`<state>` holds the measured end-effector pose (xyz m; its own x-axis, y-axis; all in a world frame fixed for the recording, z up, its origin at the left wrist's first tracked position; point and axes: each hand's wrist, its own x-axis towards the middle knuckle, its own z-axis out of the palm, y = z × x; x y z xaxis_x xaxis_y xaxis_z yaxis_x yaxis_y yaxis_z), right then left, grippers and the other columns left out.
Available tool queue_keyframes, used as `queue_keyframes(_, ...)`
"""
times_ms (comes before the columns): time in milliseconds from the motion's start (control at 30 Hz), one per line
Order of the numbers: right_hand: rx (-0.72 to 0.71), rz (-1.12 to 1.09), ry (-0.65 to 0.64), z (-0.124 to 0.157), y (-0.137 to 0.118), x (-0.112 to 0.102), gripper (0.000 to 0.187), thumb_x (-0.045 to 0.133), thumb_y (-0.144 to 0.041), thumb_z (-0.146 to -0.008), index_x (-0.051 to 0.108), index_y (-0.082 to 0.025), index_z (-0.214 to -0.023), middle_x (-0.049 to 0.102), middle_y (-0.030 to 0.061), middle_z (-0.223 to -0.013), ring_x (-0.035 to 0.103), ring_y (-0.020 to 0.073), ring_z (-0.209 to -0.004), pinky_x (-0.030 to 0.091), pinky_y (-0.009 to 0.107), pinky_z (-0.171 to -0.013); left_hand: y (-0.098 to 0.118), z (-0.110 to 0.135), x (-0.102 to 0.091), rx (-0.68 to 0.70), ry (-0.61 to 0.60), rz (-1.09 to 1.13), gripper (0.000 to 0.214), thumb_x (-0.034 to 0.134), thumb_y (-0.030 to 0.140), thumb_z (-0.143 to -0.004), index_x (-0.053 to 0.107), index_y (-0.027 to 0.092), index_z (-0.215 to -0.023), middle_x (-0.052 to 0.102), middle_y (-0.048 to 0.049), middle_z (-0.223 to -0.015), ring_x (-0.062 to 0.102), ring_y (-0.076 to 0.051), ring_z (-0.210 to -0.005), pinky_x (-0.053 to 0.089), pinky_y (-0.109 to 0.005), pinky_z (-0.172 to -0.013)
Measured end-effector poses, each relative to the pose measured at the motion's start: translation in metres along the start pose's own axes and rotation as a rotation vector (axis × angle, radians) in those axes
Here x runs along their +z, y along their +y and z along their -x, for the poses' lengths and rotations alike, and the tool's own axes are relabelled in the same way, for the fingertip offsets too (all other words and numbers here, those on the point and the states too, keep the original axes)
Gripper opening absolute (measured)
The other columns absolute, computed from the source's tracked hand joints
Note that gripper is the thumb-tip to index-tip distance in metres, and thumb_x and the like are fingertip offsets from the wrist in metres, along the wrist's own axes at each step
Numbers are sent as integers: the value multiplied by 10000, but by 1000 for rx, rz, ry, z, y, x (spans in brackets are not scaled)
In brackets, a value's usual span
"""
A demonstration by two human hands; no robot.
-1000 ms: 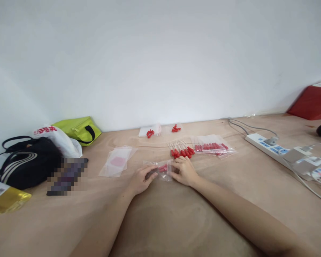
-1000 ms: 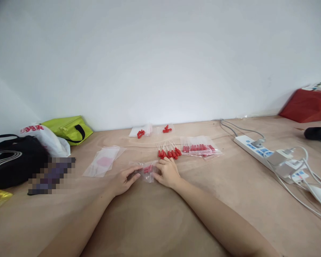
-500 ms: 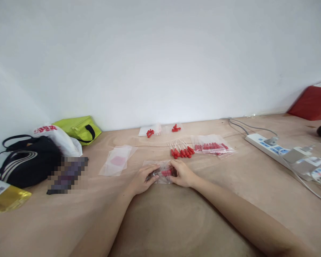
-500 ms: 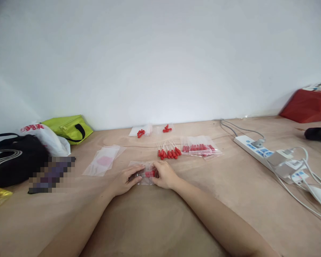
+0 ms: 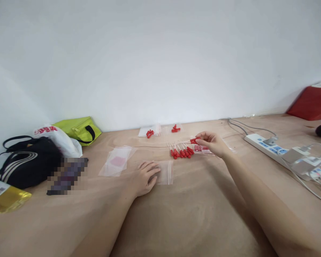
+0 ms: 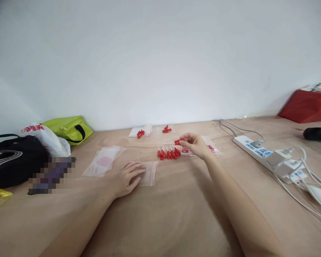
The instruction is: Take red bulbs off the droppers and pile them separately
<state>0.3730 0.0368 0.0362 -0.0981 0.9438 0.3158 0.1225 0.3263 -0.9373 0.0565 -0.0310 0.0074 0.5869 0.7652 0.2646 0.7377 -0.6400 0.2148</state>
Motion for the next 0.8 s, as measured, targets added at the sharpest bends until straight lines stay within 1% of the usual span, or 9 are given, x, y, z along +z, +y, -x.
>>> queue_keyframes(100,-196,167,250,-2,9,8,261,605,-381,-716,596,-180,-882,668,53,-815,611,159,-712,488,314,-664,13,-3,8,-41,56,22,307,406,263,-835,576,257,-1091,542,-47,-1202,445,-207,-1152,341,-430,-980)
queue_keyframes(167,-346,377,309,-1,20,20,198,547,-334,-771,614,-195,-894,666,55,-855,601,165,-744,482,337,-715,21,-4,13,-68,21,49,356,402,329,-848,512,256,-1179,475,-60,-1279,394,-221,-1203,322,-441,-993)
queue_keyframes(300,-600,772,127,6,40,38,249,407,-179,-846,629,-197,-959,656,75,-901,567,180,-824,453,347,-769,28,-4,16,-73,-132,67,457,380,426,-852,370,297,-1290,342,-56,-1380,269,-254,-1282,241,-493,-1023)
queue_keyframes(367,-665,902,32,10,46,41,297,372,-132,-851,628,-192,-990,643,87,-930,546,183,-841,441,345,-776,29,-5,14,-76,-186,58,446,368,442,-853,368,328,-1285,315,-45,-1394,237,-267,-1294,213,-518,-1022)
queue_keyframes(467,-693,1011,-71,13,48,42,324,368,-113,-850,622,-216,-1023,618,85,-979,514,183,-886,420,335,-792,29,-5,13,-71,-181,57,416,373,445,-850,406,353,-1255,332,-37,-1386,249,-275,-1287,201,-533,-1014)
queue_keyframes(567,-686,1083,-134,14,46,42,315,406,-127,-842,613,-248,-1047,610,73,-983,490,187,-906,390,326,-781,27,-5,15,-105,-63,45,380,417,440,-830,493,330,-1186,433,-42,-1311,347,-262,-1225,240,-501,-1003)
queue_keyframes(600,-682,1102,-147,15,45,43,311,423,-135,-838,607,-255,-1059,611,69,-978,485,190,-908,376,325,-775,25,-5,15,-163,10,27,353,428,430,-826,535,305,-1138,480,-50,-1258,396,-255,-1181,270,-482,-989)
queue_keyframes(700,-673,1133,-140,17,40,43,294,461,-180,-835,594,-277,-1078,619,59,-962,477,194,-901,334,328,-751,15,-5,17,-431,242,-46,292,463,404,-801,598,222,-985,557,-80,-1063,499,-241,-1019,366,-435,-905)
queue_keyframes(800,-665,1121,-41,23,35,47,246,451,-245,-852,612,-272,-1036,629,50,-934,481,187,-865,304,324,-726,3,-3,18,-607,322,-57,343,561,419,-715,573,175,-956,544,-97,-970,513,-258,-961,409,-418,-846)
